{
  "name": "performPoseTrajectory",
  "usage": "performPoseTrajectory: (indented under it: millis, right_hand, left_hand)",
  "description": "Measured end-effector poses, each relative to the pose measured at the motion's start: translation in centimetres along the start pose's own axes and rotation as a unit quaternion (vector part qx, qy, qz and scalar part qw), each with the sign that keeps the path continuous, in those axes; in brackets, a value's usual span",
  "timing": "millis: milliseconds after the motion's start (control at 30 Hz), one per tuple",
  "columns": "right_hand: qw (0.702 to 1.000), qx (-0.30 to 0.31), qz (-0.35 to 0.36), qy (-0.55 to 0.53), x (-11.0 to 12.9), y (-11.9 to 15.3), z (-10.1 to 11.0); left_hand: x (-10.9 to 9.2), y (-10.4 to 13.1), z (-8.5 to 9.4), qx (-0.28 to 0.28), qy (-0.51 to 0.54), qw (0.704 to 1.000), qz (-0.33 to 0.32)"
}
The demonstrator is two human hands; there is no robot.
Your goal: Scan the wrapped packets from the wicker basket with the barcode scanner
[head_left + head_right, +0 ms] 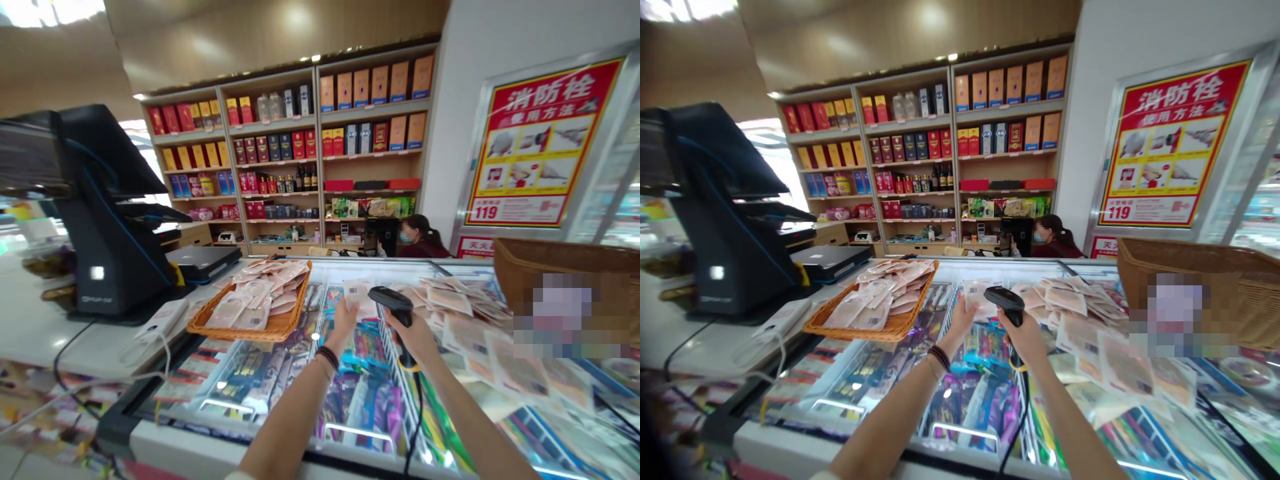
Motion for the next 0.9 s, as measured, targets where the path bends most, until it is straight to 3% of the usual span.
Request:
performPoseTrajectory:
  millis: [133, 400, 700, 900]
  right_hand:
    - [1.0, 0.0, -0.003, 0.026, 0.2, 0.4, -0.1]
    - [0.996, -0.006, 0.003, 0.087, -0.3, 1.0, -0.6]
    - [0.997, 0.012, -0.019, 0.075, 1.6, 1.6, -0.4]
    - [0.997, 0.011, -0.017, 0.07, 1.2, 1.4, -0.3]
  left_hand:
    - [1.3, 0.0, -0.4, 0.001, 0.019, 1.0, 0.013]
    - [1.0, 0.4, 0.1, 0.018, 0.012, 1.0, -0.006]
    - [1.5, 0.4, 0.0, 0.014, 0.0, 1.0, 0.003]
    - [1.5, 0.2, 0.0, 0.015, 0.03, 0.999, -0.003]
Point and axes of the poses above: each hand's wrist, its own y-axis away from the middle knuckle, its own z-axis out of the back of the hand, x = y × z, the point moved 5 cm from there along -y, towards the middle knuckle, and after that the axes turned 2 degrees about x, right-handed, at the moved point
